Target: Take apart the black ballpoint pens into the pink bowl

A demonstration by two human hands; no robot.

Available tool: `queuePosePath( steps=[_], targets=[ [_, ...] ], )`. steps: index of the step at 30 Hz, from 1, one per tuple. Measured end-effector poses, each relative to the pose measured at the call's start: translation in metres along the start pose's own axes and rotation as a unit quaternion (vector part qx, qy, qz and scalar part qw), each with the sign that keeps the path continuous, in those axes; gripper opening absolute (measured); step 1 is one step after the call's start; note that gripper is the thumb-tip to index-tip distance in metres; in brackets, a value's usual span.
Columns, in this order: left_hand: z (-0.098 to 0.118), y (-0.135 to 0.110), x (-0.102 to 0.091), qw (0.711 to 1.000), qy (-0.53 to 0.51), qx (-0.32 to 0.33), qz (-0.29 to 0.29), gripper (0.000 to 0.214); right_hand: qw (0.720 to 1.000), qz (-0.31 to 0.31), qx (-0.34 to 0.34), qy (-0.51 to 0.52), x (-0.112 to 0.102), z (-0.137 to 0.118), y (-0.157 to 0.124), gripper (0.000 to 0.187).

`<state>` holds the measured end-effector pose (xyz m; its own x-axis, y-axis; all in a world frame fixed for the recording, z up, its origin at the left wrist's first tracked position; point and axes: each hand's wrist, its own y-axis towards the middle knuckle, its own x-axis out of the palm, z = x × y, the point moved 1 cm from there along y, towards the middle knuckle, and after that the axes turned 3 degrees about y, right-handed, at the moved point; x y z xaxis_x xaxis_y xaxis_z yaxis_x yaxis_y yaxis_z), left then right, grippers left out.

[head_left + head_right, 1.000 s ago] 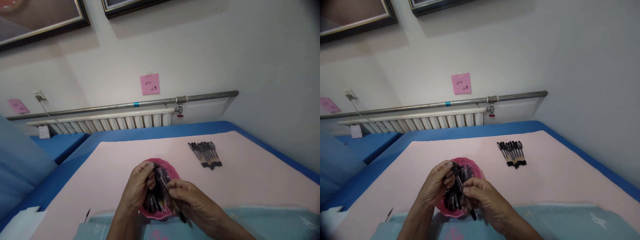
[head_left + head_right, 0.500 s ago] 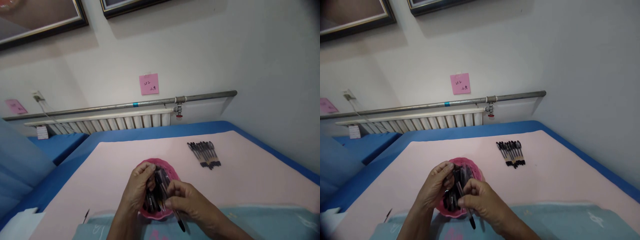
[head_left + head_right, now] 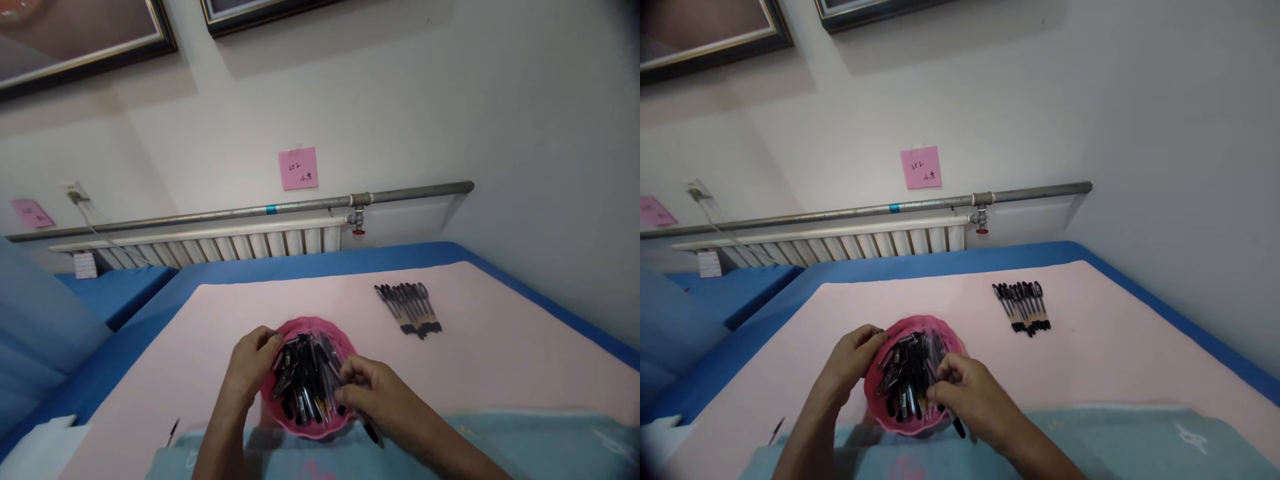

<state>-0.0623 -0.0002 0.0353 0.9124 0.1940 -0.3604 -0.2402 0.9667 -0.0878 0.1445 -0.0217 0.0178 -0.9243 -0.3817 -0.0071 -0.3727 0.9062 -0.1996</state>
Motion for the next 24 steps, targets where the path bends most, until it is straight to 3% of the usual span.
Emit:
queuePosePath(
  steps=[3, 5, 8, 11, 17, 21, 24],
  targets=[
    [0.002, -0.004, 0.008, 0.999, -0.005, 0.017, -0.038, 0.020, 1.000, 0.000, 0.000, 0.013, 0.001, 0.002, 0.001, 0.007],
    [0.006, -0.009, 0.016, 0.990, -0.073, 0.006, -0.121, 0.025, 1.000, -0.010, 0.005, 0.028, 0.001, 0.002, 0.001, 0.005],
    [0.013, -0.019, 0.030, 0.950, -0.182, -0.023, -0.254, 0.032, 0.998, -0.039, 0.009, 0.049, 0.003, 0.005, 0.001, 0.005],
    [0.013, -0.024, 0.041, 0.923, -0.242, -0.044, -0.297, 0.033, 0.995, -0.073, -0.003, 0.072, 0.005, 0.008, 0.001, 0.007],
    [0.013, -0.020, 0.042, 0.930, -0.293, -0.043, -0.219, 0.036, 0.997, -0.072, -0.012, 0.035, 0.008, -0.001, -0.005, 0.006],
    [0.014, -0.010, 0.020, 0.941, -0.322, -0.030, -0.098, 0.037, 0.996, -0.065, 0.006, -0.056, 0.009, -0.004, -0.009, 0.002],
    [0.010, -0.004, 0.004, 0.961, -0.269, -0.025, -0.065, 0.037, 0.998, -0.048, 0.008, -0.026, 0.006, 0.000, -0.005, 0.003]
  ],
)
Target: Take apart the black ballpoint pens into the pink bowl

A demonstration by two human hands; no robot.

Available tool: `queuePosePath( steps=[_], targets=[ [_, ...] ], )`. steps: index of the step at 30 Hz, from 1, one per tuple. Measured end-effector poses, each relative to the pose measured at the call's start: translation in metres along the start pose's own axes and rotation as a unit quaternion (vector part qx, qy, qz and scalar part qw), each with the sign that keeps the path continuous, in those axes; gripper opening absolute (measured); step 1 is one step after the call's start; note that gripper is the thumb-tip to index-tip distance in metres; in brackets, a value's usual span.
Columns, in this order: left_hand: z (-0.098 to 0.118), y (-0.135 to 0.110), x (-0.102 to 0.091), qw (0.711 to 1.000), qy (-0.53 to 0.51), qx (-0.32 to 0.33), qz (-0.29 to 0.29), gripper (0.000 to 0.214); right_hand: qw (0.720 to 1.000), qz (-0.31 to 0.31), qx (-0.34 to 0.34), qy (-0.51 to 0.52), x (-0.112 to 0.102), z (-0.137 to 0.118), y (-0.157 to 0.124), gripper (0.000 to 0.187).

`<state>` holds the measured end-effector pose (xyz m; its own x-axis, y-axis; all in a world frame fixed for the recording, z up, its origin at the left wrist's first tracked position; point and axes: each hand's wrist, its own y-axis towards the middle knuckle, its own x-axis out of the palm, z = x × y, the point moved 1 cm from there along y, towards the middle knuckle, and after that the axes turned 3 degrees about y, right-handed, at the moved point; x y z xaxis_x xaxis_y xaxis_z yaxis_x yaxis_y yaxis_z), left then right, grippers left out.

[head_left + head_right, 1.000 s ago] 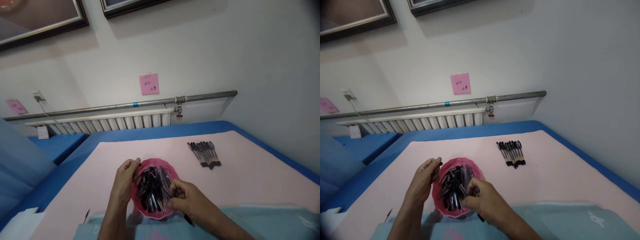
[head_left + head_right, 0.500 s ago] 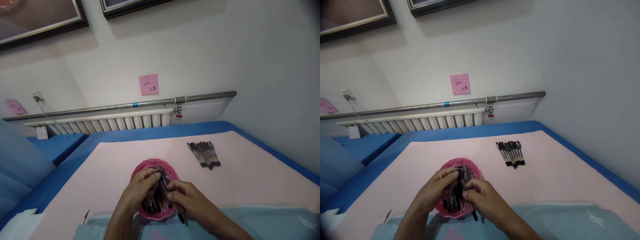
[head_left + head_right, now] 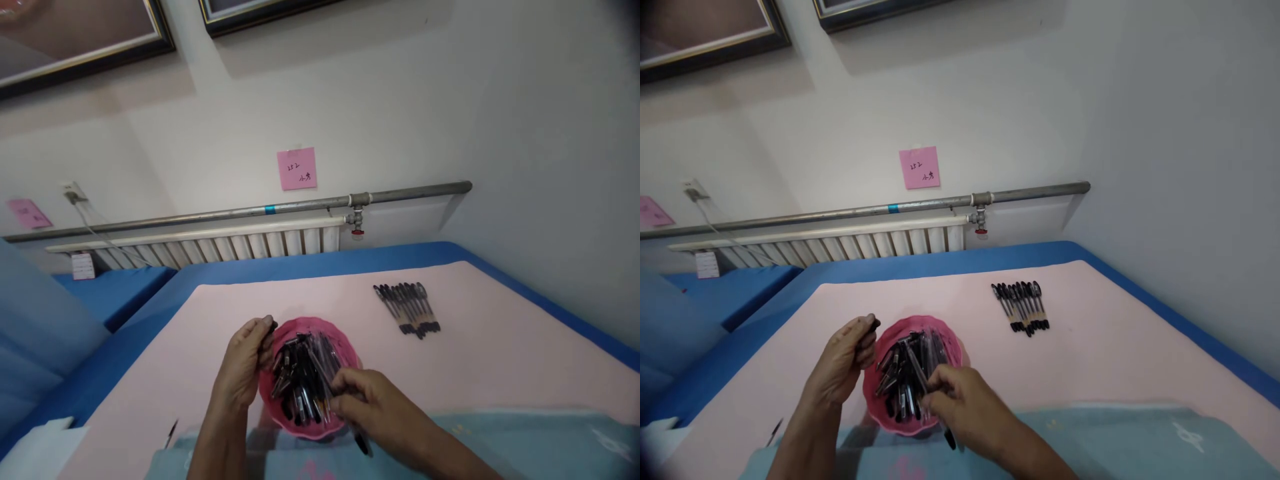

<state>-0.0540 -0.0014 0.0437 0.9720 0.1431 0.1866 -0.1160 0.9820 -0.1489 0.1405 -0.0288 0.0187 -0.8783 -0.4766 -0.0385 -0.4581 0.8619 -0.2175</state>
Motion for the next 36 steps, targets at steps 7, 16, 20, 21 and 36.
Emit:
queuePosePath(
  steps=[7, 16, 20, 21, 36],
  targets=[
    [-0.015, 0.001, 0.006, 0.947, 0.318, 0.036, -0.012, 0.023, 0.982, 0.096, 0.000, 0.161, -0.013, 0.001, 0.008, 0.012],
    [-0.022, -0.025, 0.057, 0.876, 0.435, 0.124, -0.169, 0.013, 0.943, 0.177, -0.060, 0.277, -0.022, 0.006, 0.015, 0.027],
    [-0.022, -0.028, 0.061, 0.860, 0.459, 0.144, -0.172, 0.017, 0.939, 0.179, -0.068, 0.285, -0.022, 0.007, 0.013, 0.029],
    [-0.021, -0.027, 0.060, 0.859, 0.456, 0.144, -0.182, 0.019, 0.939, 0.175, -0.065, 0.289, -0.022, 0.006, 0.012, 0.029],
    [-0.023, -0.026, 0.058, 0.877, 0.401, 0.119, -0.235, 0.029, 0.933, 0.174, -0.065, 0.308, -0.021, 0.000, 0.011, 0.023]
  ],
)
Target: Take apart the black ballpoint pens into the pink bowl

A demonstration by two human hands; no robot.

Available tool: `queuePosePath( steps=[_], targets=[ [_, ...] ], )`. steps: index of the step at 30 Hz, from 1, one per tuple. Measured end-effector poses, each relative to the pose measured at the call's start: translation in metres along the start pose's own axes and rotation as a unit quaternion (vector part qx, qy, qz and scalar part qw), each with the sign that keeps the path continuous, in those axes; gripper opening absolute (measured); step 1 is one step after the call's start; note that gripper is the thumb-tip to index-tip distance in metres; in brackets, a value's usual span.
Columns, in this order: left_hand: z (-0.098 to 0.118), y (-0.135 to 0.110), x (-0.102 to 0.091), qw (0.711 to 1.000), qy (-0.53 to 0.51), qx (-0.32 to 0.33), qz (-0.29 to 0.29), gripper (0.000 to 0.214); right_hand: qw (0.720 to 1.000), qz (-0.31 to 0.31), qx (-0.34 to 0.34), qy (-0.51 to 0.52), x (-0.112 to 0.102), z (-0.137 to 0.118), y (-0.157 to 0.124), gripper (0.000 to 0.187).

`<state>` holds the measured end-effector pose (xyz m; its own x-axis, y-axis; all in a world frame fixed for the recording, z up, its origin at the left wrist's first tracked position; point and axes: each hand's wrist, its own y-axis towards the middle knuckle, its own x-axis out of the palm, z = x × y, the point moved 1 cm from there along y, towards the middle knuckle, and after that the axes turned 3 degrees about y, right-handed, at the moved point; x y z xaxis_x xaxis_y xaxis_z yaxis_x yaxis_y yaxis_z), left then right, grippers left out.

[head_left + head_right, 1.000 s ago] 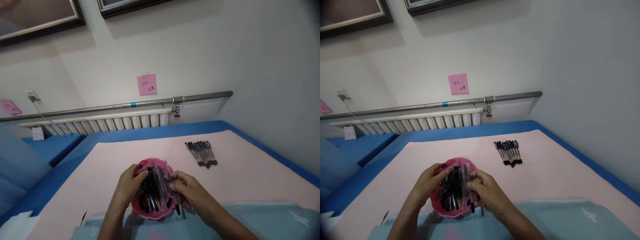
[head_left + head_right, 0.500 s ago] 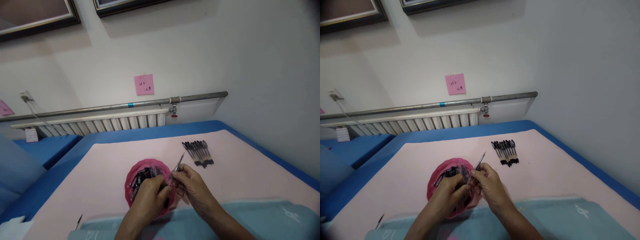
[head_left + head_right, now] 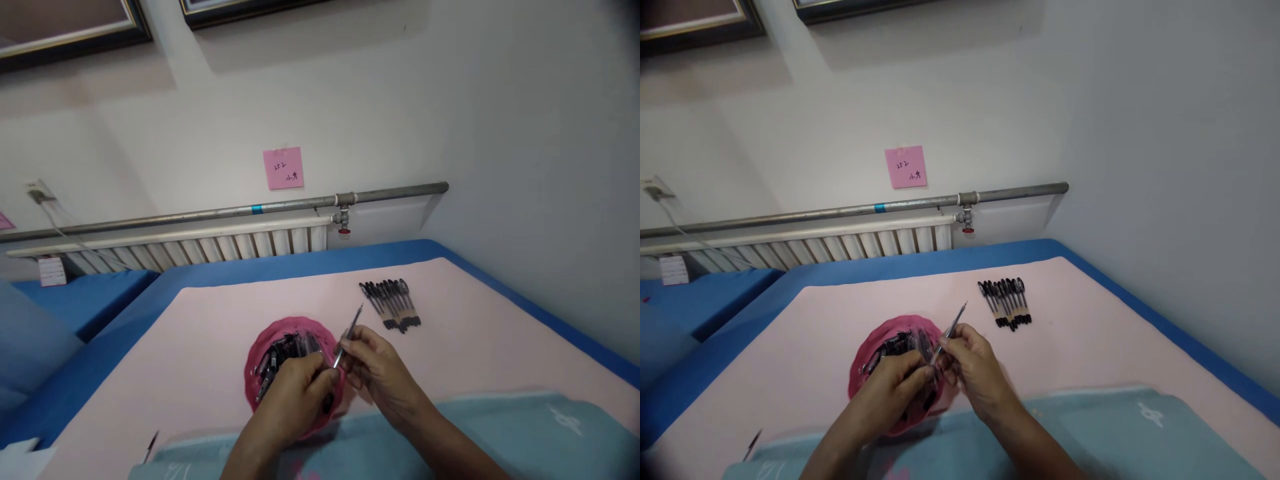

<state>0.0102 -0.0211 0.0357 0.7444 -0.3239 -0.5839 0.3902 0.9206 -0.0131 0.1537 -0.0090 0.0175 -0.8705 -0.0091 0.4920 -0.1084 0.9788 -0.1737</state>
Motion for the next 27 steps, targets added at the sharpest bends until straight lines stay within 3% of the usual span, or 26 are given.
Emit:
queuePosePath(
  steps=[2, 8, 13, 17, 21, 24, 27],
  targets=[
    [-0.001, 0.001, 0.000, 1.000, -0.018, -0.005, -0.011, 0.032, 1.000, 0.007, 0.003, 0.007, 0.000, -0.001, 0.000, 0.022],
    [-0.005, 0.002, 0.004, 0.999, -0.007, -0.028, 0.036, 0.014, 1.000, -0.002, 0.007, 0.003, 0.000, 0.000, 0.001, 0.021],
    [-0.005, 0.000, 0.000, 0.992, -0.113, -0.040, -0.034, 0.021, 0.999, -0.018, 0.022, 0.014, 0.000, 0.002, 0.000, 0.024],
    [-0.008, -0.003, -0.001, 0.962, -0.245, -0.098, -0.072, 0.028, 0.999, -0.011, 0.021, 0.027, 0.002, 0.003, -0.002, 0.026],
    [-0.011, -0.005, -0.003, 0.936, -0.323, -0.108, -0.089, 0.033, 0.998, -0.005, -0.009, 0.064, 0.000, -0.003, 0.001, 0.028],
    [-0.014, -0.007, -0.011, 0.943, -0.308, -0.107, -0.067, 0.034, 0.995, 0.018, -0.036, 0.092, -0.006, -0.010, 0.005, 0.029],
    [-0.019, -0.010, -0.025, 0.968, -0.220, -0.117, -0.011, 0.027, 0.996, 0.023, -0.043, 0.070, -0.010, -0.014, 0.007, 0.024]
  ],
)
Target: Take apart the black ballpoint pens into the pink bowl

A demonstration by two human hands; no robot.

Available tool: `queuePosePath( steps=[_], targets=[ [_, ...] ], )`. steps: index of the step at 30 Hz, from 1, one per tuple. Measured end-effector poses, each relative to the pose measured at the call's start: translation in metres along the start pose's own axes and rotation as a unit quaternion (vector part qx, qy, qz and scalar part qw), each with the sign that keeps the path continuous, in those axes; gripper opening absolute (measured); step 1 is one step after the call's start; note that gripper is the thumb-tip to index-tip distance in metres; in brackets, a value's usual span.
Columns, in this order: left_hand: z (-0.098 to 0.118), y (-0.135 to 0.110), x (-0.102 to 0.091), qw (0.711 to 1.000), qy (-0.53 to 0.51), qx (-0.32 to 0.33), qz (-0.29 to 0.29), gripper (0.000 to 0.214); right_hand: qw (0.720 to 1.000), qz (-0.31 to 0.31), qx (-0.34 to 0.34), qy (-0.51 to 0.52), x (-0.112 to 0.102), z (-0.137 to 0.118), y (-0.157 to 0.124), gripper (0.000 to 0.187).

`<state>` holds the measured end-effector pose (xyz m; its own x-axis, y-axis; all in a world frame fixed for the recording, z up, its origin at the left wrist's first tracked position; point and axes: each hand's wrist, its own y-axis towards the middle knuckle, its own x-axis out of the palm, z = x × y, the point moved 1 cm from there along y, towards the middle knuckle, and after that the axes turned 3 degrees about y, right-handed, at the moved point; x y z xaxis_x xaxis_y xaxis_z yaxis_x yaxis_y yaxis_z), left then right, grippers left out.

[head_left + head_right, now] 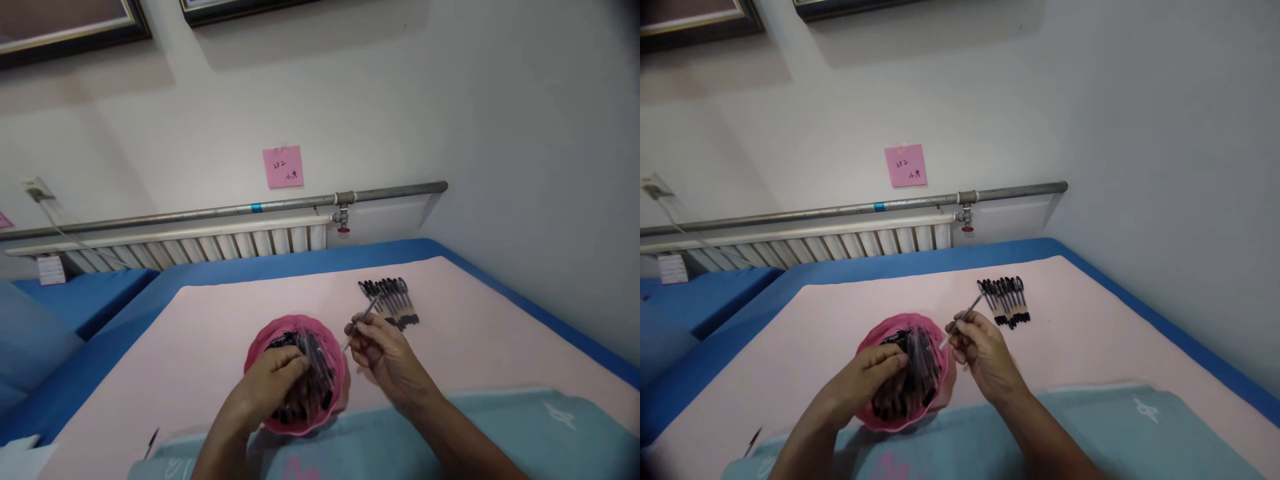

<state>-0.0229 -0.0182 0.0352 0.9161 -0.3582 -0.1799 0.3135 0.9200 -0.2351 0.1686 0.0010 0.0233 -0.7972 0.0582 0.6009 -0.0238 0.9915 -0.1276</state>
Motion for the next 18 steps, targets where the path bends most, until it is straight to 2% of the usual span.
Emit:
queuePosePath(
  steps=[2, 5, 9, 13, 18],
  targets=[
    [0.000, -0.002, -0.013, 0.998, 0.059, -0.003, 0.039, 0.020, 1.000, -0.003, 0.008, -0.025, -0.001, 0.001, 0.001, 0.021],
    [-0.001, -0.006, -0.028, 0.989, 0.141, -0.004, 0.056, 0.016, 0.998, -0.016, 0.029, -0.060, -0.001, 0.006, 0.000, 0.018],
    [0.000, -0.006, -0.033, 0.981, 0.181, 0.033, 0.069, 0.019, 0.987, -0.048, 0.046, -0.144, 0.004, 0.009, -0.006, 0.013],
    [0.001, 0.002, -0.022, 0.993, 0.039, 0.035, 0.103, 0.022, 0.966, -0.113, 0.079, -0.218, 0.012, 0.014, -0.018, 0.011],
    [0.008, 0.006, -0.002, 0.983, -0.163, 0.051, 0.066, 0.023, 0.956, -0.180, 0.113, -0.201, 0.018, 0.023, -0.025, 0.008]
  ],
)
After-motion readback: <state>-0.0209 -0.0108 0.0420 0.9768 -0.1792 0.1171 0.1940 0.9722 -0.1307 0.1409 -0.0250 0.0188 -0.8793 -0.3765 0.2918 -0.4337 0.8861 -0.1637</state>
